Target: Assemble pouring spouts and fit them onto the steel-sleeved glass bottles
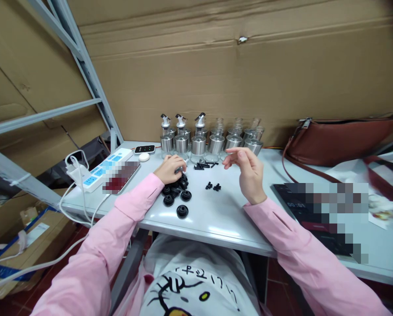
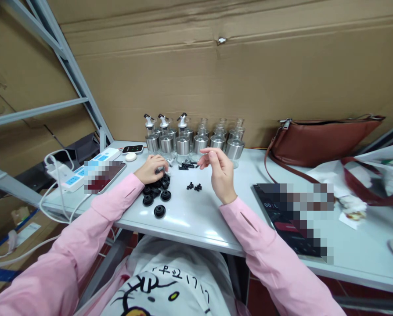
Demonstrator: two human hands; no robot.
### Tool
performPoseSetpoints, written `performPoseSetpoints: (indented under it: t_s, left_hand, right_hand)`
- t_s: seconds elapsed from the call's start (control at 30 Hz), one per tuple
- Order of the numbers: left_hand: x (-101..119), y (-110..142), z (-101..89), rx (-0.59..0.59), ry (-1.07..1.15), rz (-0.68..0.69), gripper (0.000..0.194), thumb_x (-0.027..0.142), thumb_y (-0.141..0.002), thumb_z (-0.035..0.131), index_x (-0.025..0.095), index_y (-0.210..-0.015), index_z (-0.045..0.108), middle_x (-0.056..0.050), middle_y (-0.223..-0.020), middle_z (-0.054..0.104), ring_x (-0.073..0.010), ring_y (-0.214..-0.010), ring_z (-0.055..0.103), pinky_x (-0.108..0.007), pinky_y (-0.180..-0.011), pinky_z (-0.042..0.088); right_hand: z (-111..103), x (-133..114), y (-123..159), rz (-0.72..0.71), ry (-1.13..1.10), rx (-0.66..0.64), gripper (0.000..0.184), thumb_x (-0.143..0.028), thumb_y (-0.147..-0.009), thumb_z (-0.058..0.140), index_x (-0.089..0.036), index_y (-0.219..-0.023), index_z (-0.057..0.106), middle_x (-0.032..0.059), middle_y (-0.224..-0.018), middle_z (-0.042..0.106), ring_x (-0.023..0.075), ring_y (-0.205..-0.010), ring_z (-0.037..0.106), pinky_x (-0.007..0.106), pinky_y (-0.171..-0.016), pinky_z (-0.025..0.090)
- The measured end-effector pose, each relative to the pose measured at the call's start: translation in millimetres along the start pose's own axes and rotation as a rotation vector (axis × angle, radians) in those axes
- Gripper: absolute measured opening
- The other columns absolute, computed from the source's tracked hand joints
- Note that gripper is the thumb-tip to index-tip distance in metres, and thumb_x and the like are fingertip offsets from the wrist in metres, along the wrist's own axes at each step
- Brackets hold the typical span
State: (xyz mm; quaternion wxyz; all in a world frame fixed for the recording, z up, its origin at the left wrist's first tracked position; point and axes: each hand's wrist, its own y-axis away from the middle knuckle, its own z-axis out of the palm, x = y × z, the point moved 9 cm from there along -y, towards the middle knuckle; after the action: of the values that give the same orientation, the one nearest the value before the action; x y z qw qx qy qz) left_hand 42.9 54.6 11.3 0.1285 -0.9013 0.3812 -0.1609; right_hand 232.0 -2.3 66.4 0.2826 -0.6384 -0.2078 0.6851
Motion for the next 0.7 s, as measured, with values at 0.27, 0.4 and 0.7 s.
performPoseSetpoints:
  t_s: [0.27, 0.4, 0.7]
  left_hand:
    - [2.4, 1.2, -14.3, 0.114, -0.016, 0.019, 0.01, 0.009, -0.066, 0.049, 0.017, -0.071, 0.052, -0.002, -0.087, 0.064, -0.0202, -0.095, 0.052, -0.037, -0.085, 0.029]
    - [6.3, 3.4, -28.1, 0.224, -0.056, 0.032, 0.009, 0.01, -0.067, 0.05, 0.017, -0.07, 0.05, -0.002, -0.086, 0.064, -0.0201, -0.093, 0.052, -0.038, -0.086, 0.029]
    - [35.5, 4.5, -65.4, 0.542, 0.072, 0.002, 0.004, 0.017, -0.075, 0.053, 0.02, -0.077, 0.05, -0.001, -0.081, 0.063, -0.0172, -0.085, 0.054, -0.033, -0.084, 0.037]
  right_hand:
    - [-2.3, -0.2, -1.4, -0.001, 0.022, 0.017, 0.025, -0.043, -0.087, 0.052, -0.021, -0.086, 0.064, -0.0011, -0.062, 0.061, 0.0122, -0.054, 0.054, 0.029, -0.057, 0.045]
    - [-2.3, -1.1, -2.2, -0.006, 0.04, 0.019, 0.024, -0.042, -0.086, 0.053, -0.021, -0.086, 0.063, -0.0017, -0.062, 0.061, 0.0115, -0.054, 0.054, 0.028, -0.057, 0.045]
    - [4.6, 5.8, -0.2, 0.028, 0.123, -0.072, 0.017, -0.035, -0.082, 0.059, -0.02, -0.089, 0.061, -0.0023, -0.064, 0.061, 0.0114, -0.056, 0.055, 0.028, -0.06, 0.047]
